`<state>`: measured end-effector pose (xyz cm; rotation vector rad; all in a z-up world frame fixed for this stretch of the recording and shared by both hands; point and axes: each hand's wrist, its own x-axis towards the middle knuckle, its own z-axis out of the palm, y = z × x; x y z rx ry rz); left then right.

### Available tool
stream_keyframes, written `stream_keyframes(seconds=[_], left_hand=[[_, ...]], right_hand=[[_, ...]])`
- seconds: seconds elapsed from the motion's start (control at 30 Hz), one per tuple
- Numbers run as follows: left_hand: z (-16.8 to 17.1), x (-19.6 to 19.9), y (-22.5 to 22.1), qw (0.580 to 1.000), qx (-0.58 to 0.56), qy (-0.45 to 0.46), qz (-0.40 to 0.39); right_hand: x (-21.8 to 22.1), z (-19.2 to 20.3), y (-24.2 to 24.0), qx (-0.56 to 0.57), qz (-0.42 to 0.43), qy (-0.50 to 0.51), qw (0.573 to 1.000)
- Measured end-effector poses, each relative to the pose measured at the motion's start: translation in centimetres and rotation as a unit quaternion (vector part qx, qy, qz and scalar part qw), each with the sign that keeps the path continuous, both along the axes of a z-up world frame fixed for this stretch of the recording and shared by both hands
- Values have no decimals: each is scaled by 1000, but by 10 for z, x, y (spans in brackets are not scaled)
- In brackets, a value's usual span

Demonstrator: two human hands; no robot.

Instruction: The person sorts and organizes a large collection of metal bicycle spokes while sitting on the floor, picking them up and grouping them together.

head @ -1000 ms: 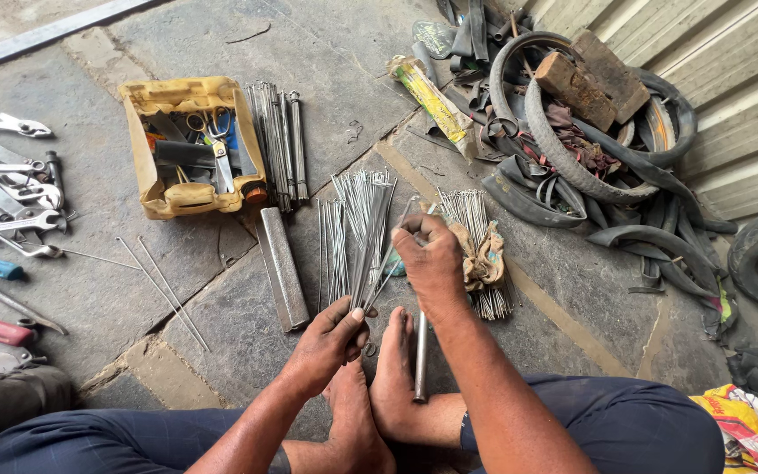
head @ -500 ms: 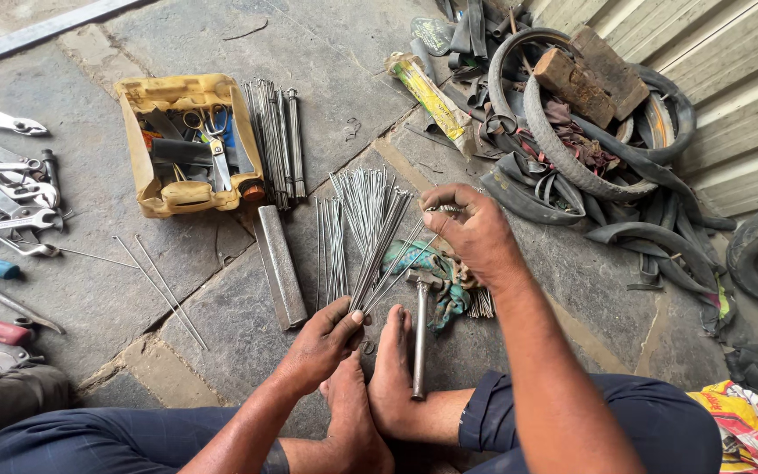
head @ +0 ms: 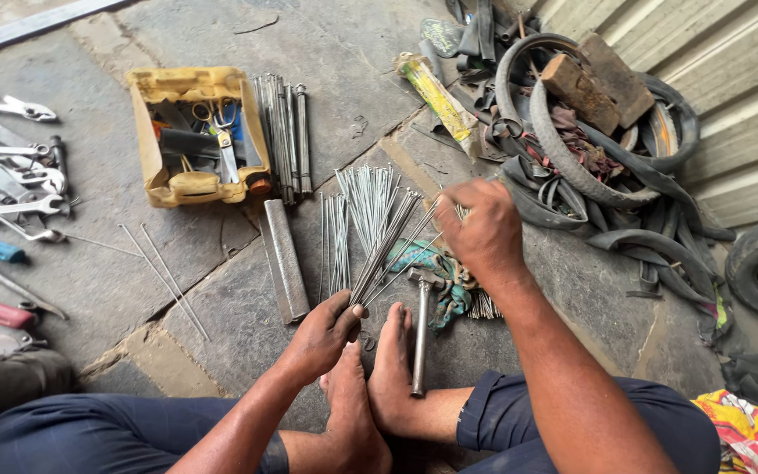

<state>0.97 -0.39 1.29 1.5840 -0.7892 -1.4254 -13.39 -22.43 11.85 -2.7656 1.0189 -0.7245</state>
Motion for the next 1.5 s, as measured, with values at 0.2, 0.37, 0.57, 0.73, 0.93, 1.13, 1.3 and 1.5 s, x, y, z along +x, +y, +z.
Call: stream_keyframes(seconds=[0.2, 0.37, 0.57, 0.73, 0.93, 1.13, 1.3, 1.5], left_hand=[[-38, -3, 3, 1000, 1, -16, 15], [-93, -28, -9, 994, 58, -88, -28], [-48, -44, -5, 987, 126, -30, -96], [-24, -37, -1, 999, 22, 45, -10], [-79, -25, -23, 987, -21, -38, 156], [-56, 1, -25, 956, -162, -12, 246], [-44, 0, -15, 933, -257, -167, 188], [-60, 43, -11, 866, -248, -401, 165]], right_hand=[[13, 20, -56, 299, -129, -408, 853], [65, 46, -28, 356, 84, -437, 822], [202, -72, 87, 581, 110, -181, 786], [263, -100, 145, 556, 94, 31, 825], [212, -44, 106, 279, 173, -107, 939], [124, -30, 68, 358, -83, -133, 920], [99, -35, 75, 673, 99, -261, 685], [108, -46, 102, 452, 151, -99, 874]])
